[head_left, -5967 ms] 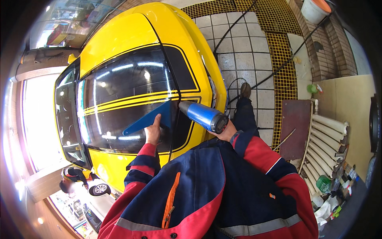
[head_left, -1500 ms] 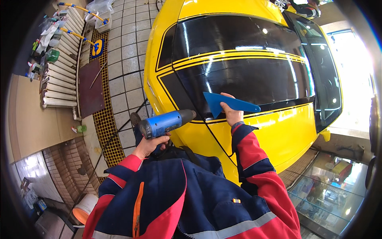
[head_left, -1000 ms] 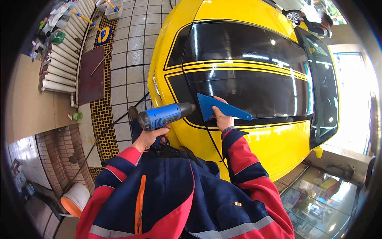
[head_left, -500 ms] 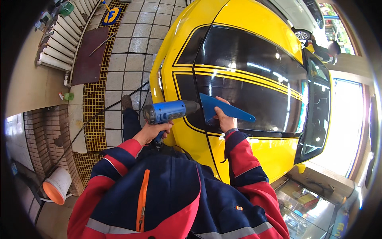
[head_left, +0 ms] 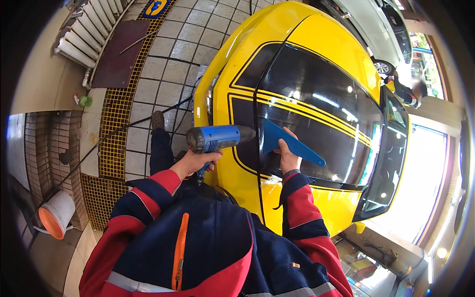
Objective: The person applies a black vinyl stripe to the hood of a yellow car. They use a blue heat gun to warm the vinyl and a blue squeegee to smooth and adhere it along the hood contours.
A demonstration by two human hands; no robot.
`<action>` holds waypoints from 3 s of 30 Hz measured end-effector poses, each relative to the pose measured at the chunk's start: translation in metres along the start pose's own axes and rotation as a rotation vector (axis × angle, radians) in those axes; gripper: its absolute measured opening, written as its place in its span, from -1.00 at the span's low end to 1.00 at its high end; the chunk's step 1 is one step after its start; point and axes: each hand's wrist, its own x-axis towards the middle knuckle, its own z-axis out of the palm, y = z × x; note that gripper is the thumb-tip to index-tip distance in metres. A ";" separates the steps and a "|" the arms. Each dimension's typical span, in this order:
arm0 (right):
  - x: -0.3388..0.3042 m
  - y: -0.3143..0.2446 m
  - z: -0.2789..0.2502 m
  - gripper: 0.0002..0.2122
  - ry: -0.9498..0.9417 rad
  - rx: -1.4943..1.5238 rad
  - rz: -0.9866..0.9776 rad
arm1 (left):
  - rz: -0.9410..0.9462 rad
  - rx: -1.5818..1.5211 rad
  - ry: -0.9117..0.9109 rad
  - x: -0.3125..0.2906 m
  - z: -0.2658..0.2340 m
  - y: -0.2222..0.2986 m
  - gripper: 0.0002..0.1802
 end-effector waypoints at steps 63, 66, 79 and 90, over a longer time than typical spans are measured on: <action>0.055 -0.023 0.034 -0.62 0.046 -0.003 -0.057 | 0.197 0.093 0.156 0.032 0.017 0.058 -0.80; 0.061 -0.021 0.046 -0.64 0.044 -0.075 -0.100 | 0.206 0.096 0.159 0.033 0.019 0.059 -0.82; 0.063 -0.042 0.040 -0.62 0.036 -0.102 -0.068 | 0.188 0.047 0.133 0.029 0.005 0.063 -0.81; 0.082 -0.032 0.050 -0.64 -0.006 0.074 -0.076 | 0.204 0.058 0.133 0.030 0.006 0.057 -0.81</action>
